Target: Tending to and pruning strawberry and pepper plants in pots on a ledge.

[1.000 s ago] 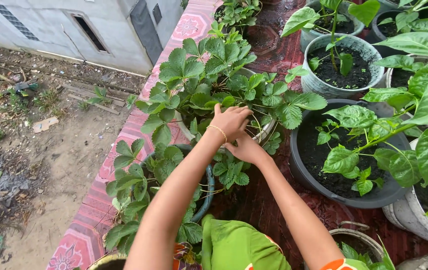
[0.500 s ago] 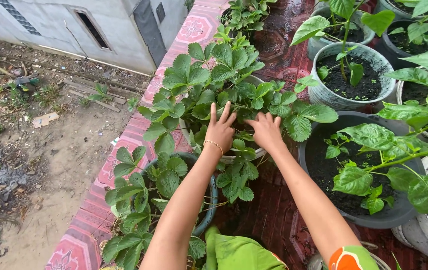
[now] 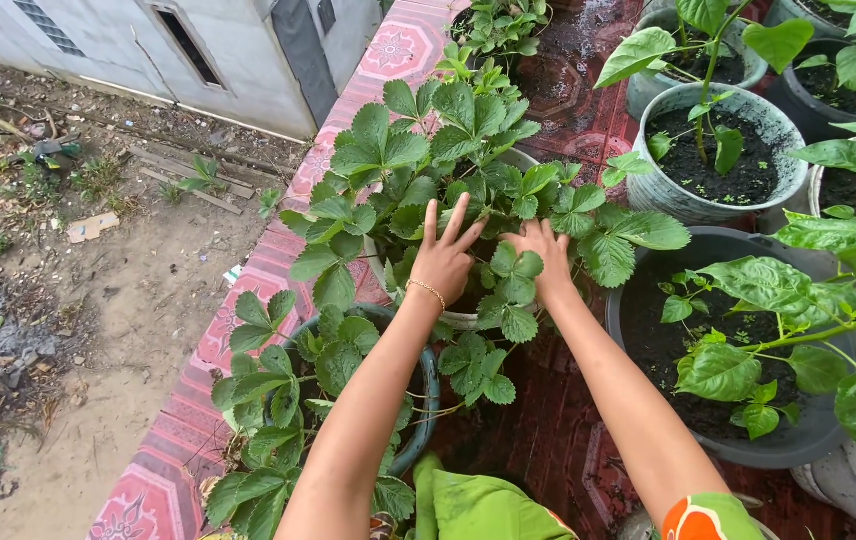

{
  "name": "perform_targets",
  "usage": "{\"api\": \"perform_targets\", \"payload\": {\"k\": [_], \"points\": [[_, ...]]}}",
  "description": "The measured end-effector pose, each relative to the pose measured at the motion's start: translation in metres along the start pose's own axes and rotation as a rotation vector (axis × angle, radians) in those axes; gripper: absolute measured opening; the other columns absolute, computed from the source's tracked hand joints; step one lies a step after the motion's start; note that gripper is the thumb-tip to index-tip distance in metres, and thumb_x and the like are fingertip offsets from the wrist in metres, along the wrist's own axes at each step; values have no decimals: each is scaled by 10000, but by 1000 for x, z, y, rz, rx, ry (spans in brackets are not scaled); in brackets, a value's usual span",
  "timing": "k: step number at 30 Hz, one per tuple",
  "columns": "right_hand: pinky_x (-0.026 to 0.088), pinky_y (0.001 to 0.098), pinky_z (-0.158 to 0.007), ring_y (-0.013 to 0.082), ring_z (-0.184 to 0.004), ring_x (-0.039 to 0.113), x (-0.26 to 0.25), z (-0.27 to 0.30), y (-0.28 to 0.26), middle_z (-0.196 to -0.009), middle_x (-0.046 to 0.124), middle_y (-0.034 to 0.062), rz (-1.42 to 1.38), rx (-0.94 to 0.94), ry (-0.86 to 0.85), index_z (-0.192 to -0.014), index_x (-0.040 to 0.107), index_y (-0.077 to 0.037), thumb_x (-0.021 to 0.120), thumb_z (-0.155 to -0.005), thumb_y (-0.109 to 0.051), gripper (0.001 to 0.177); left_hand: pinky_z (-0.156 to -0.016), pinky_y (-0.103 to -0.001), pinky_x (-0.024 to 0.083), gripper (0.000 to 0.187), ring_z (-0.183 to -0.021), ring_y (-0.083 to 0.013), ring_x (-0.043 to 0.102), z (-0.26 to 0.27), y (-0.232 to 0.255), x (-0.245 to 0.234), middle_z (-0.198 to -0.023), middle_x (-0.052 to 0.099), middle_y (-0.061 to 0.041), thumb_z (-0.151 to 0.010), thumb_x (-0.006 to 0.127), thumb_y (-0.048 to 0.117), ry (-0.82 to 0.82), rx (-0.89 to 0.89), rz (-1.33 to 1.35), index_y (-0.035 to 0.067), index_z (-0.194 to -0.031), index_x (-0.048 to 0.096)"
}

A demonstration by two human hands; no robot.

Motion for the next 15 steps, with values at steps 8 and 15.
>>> {"api": "perform_targets", "payload": {"k": [8,15], "points": [[424,554,-922,368,-1238,524,-29,-7,-25,-1245,629,131,57,22,-8,-1244,732,-267,713,-814,-284,431,-1212,-713,-18,137,-1585,-347,18,1,2,0,-1646,368,50,-786,681,220,32,-7,32,170,-755,805],[442,518,-968,316,-1183,564,-31,-14,-31,-1140,694,43,190,34,31,-962,775,-183,739,-853,-378,226,-1202,-719,-12,137,-1579,-354,27,3,3,-2,-1664,332,51,-785,686,235,26,-10,30,169,-764,804]]}}
Point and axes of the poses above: each hand's wrist, its own z-axis away from the middle knuckle, its own x-axis out of the palm, y = z × x, the point moved 5 cm from there along -z, towards the middle knuckle
